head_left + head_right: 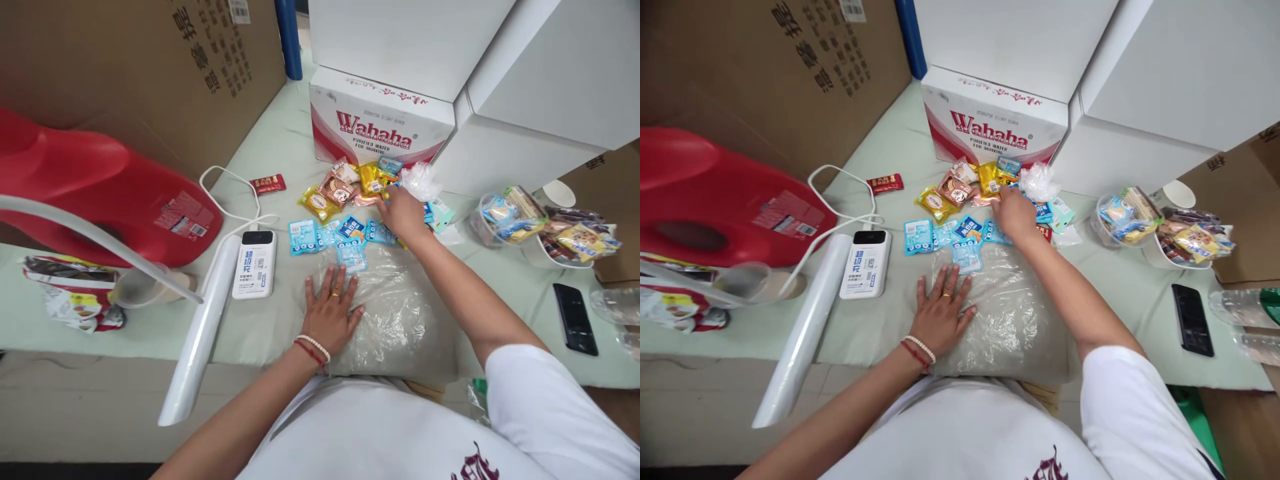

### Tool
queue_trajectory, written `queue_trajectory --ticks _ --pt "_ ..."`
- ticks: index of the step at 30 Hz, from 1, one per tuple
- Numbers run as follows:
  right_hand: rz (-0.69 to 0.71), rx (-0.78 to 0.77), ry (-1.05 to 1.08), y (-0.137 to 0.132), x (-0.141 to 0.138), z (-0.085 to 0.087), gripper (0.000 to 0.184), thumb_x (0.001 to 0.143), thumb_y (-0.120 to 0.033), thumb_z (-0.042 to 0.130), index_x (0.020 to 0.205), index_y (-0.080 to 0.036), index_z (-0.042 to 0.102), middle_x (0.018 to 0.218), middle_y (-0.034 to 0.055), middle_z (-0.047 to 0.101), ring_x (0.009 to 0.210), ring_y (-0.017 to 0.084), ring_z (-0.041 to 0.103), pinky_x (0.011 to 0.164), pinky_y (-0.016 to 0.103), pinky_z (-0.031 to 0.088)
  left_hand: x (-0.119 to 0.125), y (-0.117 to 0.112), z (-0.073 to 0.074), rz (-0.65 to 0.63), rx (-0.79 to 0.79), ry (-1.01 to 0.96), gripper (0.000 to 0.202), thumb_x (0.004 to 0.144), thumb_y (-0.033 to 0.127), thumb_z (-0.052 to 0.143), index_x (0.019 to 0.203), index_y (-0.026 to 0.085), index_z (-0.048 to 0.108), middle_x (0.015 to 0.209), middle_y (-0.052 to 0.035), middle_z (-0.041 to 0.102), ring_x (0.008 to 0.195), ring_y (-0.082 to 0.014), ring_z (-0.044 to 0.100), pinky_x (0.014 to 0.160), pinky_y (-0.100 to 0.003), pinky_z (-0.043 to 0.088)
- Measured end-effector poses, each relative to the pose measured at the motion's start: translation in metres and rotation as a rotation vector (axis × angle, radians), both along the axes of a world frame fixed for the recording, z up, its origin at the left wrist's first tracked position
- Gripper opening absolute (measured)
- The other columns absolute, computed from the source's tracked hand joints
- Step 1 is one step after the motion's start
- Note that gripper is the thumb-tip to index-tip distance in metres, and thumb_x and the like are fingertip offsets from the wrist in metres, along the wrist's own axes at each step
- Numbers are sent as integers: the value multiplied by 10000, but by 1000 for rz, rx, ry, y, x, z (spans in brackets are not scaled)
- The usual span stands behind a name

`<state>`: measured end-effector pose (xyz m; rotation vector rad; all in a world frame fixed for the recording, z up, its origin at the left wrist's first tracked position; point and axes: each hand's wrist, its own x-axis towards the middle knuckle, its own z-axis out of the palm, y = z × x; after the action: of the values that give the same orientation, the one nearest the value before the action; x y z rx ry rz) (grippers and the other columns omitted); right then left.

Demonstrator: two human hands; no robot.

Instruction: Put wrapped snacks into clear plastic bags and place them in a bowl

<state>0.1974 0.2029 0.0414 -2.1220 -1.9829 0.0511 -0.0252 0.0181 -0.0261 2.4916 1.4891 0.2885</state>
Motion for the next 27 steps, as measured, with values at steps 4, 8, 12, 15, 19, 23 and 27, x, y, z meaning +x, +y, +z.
queue_trajectory --ticks 4,8,12,15,19,23,27 --pt "-97 19 -13 66 -37 -9 559 910 -415 681 1332 -65 573 1286 243 631 1148 353 614 894 426 519 -2 0 0 -5 4 14 688 1000 527 460 1619 250 347 1713 -147 226 1590 -362 227 1242 -724 94" --pt "-110 -12 19 72 -30 -10 424 892 -269 668 1261 -67 623 1239 224 653 1125 337 622 936 437 508 -5 -1 -1 36 53 -39 707 1010 499 443 1623 170 318 1700 -178 266 1591 -342 227 1265 -658 120" --pt "61 106 137 15 2 15 481 921 -337 598 1345 -110 585 1250 192 645 1111 317 610 956 449 496 -7 -2 -3 94 137 -123 474 995 355 507 1443 218 580 1613 -145 463 1520 -357 363 1237 -608 232" --pt "284 76 279 -57 21 34 493 921 -359 563 1378 -175 579 1217 131 661 1035 274 630 914 419 512 -7 -3 -4 57 124 -171 360 992 273 504 1300 242 687 1423 -129 656 1374 -333 531 1190 -571 311" --pt "641 -192 375 -149 26 30 505 880 -280 577 1381 -219 603 1194 102 671 1042 245 646 916 375 519 -3 0 -2 9 51 -134 472 1021 320 441 1458 199 574 1529 -154 564 1456 -318 466 1241 -594 221" --pt "470 -333 190 -202 32 -2 546 868 -216 582 1414 -233 584 1295 113 632 1101 249 655 888 344 535 -4 2 0 19 0 -51 577 1027 391 406 1561 176 449 1655 -162 376 1542 -321 352 1269 -645 108" --pt "250 -236 146 -224 57 -13 486 893 -238 563 1378 -225 606 1249 108 636 1067 262 667 871 358 546 -16 -1 0 7 -13 -10 628 1027 435 393 1593 162 387 1674 -166 326 1555 -331 328 1255 -696 70"
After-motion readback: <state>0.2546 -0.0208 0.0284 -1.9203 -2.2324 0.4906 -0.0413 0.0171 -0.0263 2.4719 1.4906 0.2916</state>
